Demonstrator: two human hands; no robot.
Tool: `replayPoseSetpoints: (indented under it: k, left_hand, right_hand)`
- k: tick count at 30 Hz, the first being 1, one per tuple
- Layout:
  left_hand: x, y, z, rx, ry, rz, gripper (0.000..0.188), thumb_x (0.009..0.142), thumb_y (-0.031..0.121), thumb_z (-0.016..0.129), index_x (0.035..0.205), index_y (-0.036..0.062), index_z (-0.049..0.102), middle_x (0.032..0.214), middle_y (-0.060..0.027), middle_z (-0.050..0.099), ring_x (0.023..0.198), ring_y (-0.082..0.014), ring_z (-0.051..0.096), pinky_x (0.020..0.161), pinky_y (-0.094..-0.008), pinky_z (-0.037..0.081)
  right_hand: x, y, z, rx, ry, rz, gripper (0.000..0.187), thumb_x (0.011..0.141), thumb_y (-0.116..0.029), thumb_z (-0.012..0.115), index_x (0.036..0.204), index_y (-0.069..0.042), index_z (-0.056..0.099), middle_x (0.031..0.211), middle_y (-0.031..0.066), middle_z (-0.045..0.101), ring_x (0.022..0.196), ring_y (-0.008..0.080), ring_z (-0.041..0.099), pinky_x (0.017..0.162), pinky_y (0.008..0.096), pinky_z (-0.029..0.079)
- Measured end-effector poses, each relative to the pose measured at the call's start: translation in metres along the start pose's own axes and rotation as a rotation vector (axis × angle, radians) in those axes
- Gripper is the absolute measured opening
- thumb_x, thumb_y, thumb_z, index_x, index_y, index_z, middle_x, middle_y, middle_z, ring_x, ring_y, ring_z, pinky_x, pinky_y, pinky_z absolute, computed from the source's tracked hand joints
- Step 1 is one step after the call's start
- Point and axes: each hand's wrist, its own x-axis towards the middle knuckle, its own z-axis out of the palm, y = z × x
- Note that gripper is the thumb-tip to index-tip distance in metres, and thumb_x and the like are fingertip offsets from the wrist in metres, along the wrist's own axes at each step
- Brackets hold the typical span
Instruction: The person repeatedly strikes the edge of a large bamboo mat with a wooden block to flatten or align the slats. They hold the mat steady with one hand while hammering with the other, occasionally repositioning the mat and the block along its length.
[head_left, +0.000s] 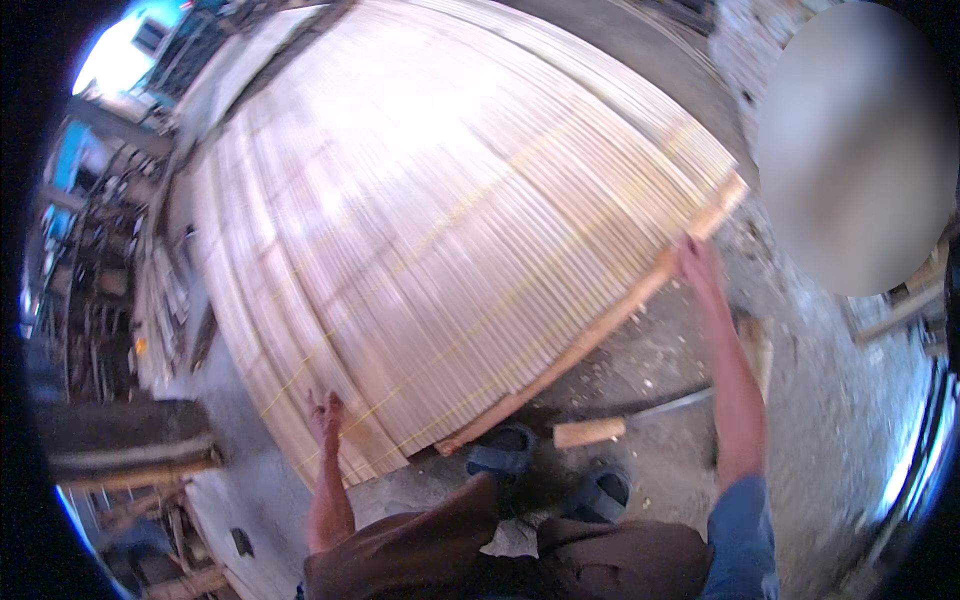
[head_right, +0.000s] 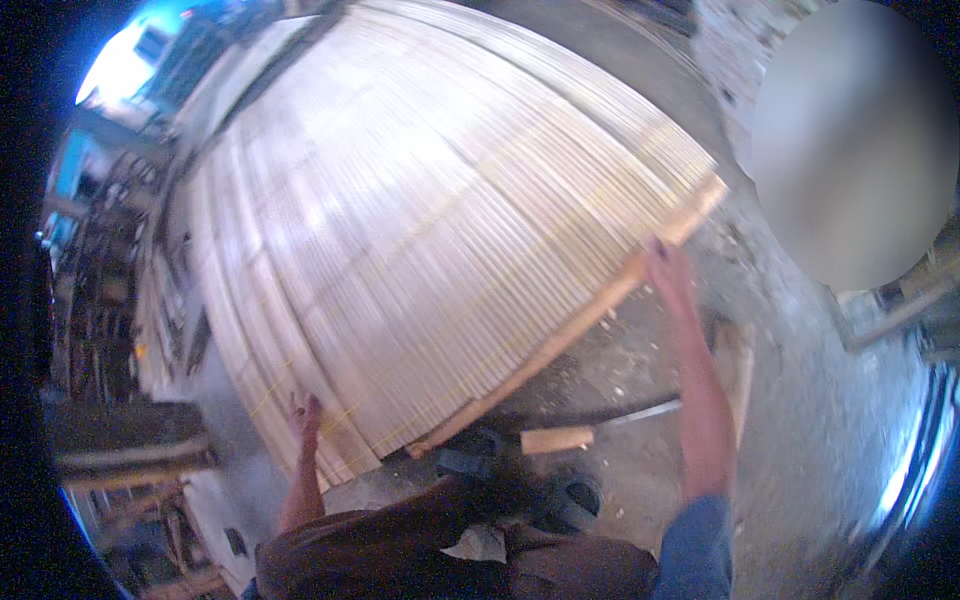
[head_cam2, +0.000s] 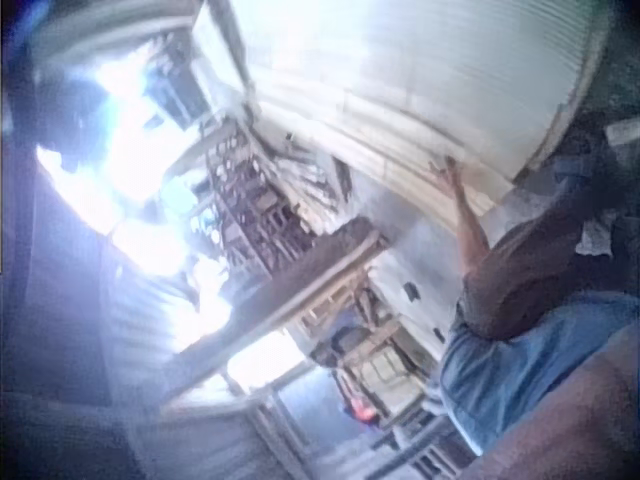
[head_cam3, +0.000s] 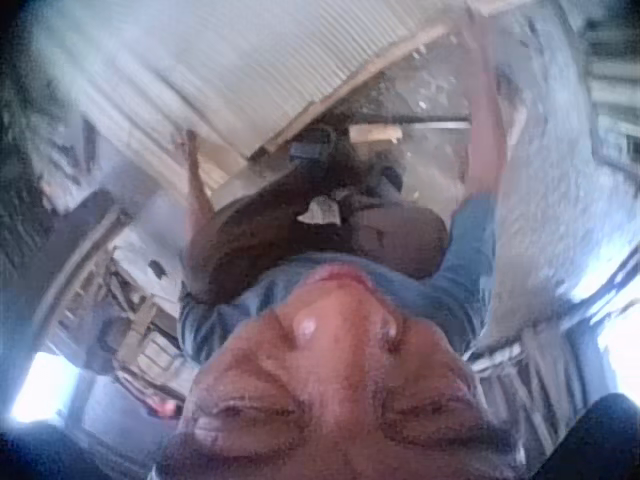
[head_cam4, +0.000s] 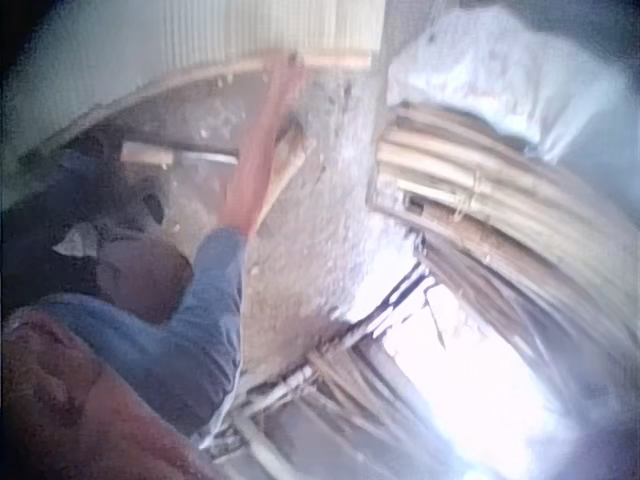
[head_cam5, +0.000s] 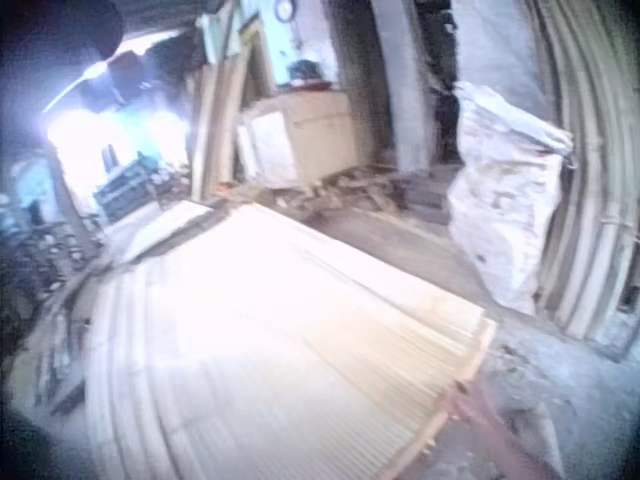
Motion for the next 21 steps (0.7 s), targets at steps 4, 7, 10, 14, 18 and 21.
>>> replayPoseSetpoints:
  k: [4, 7, 10, 14, 18, 21]
  left_hand:
    - [0.012, -0.023, -0.017, 0.333, 0.458, 0.418, 0.065, 0.092, 0.033, 0.069, 0.14, -0.0037, 0.046, 0.122, -0.0217, 0.059, 0.111, -0.0358, 0.056, 0.097, -0.0453, 0.044]
    - [-0.02, 0.056, 0.05, 0.206, 0.228, 0.729, 0.062, 0.09, 0.03, 0.069, 0.138, -0.0041, 0.049, 0.138, -0.0257, 0.052, 0.126, -0.0438, 0.05, 0.109, -0.0521, 0.038]
    - [-0.101, 0.146, 0.12, 0.177, -0.067, 1.104, 0.074, 0.092, 0.03, 0.067, 0.153, 0.0037, 0.034, 0.156, -0.0255, 0.034, 0.145, -0.0438, 0.032, 0.121, -0.0531, 0.023]
    - [-0.165, 0.229, 0.187, 0.148, -0.34, 1.418, 0.072, 0.097, 0.033, 0.062, 0.157, 0.0079, 0.031, 0.163, -0.0205, 0.025, 0.15, -0.0402, 0.025, 0.123, -0.0539, 0.019]
    - [-0.18, 0.325, 0.254, 0.222, -0.272, 1.579, 0.066, 0.1, 0.033, 0.055, 0.156, 0.0084, 0.031, 0.164, -0.0196, 0.023, 0.151, -0.0408, 0.024, 0.123, -0.0564, 0.018]
    - [-0.179, 0.367, 0.296, 0.256, -0.211, 1.624, 0.065, 0.099, 0.037, 0.053, 0.155, 0.0092, 0.034, 0.163, -0.0195, 0.027, 0.149, -0.0412, 0.027, 0.12, -0.0577, 0.021]
  right_hand:
    - [-0.11, 0.014, -0.016, -0.138, 0.147, -0.182, 0.025, 0.103, -0.024, 0.057, 0.099, 0.0, 0.066, 0.079, 0.0153, 0.064, 0.069, 0.0234, 0.059, 0.067, 0.0384, 0.049]
    - [-0.191, 0.05, -0.048, -0.066, 0.324, -0.253, 0.023, 0.101, -0.018, 0.058, 0.115, 0.0, 0.062, 0.102, 0.0204, 0.066, 0.097, 0.0385, 0.065, 0.084, 0.0424, 0.052]
    - [-0.238, 0.111, -0.075, -0.465, 0.488, -0.203, 0.033, 0.1, -0.019, 0.06, 0.129, -0.004, 0.057, 0.127, 0.0222, 0.059, 0.119, 0.0401, 0.057, 0.099, 0.0446, 0.048]
    - [-0.289, 0.119, -0.084, -0.555, 0.451, 0.135, 0.061, 0.096, -0.024, 0.065, 0.148, -0.003, 0.041, 0.142, 0.0255, 0.048, 0.127, 0.0462, 0.05, 0.104, 0.052, 0.043]
    - [-0.316, 0.142, -0.088, -0.473, 0.337, 0.286, 0.087, 0.086, -0.031, 0.077, 0.157, -0.011, 0.031, 0.145, 0.0238, 0.049, 0.13, 0.0427, 0.051, 0.108, 0.0527, 0.041]
    - [-0.325, 0.142, -0.097, -0.406, 0.276, 0.343, 0.097, 0.08, -0.03, 0.082, 0.159, -0.015, 0.027, 0.141, 0.0246, 0.053, 0.13, 0.0429, 0.051, 0.108, 0.0532, 0.041]
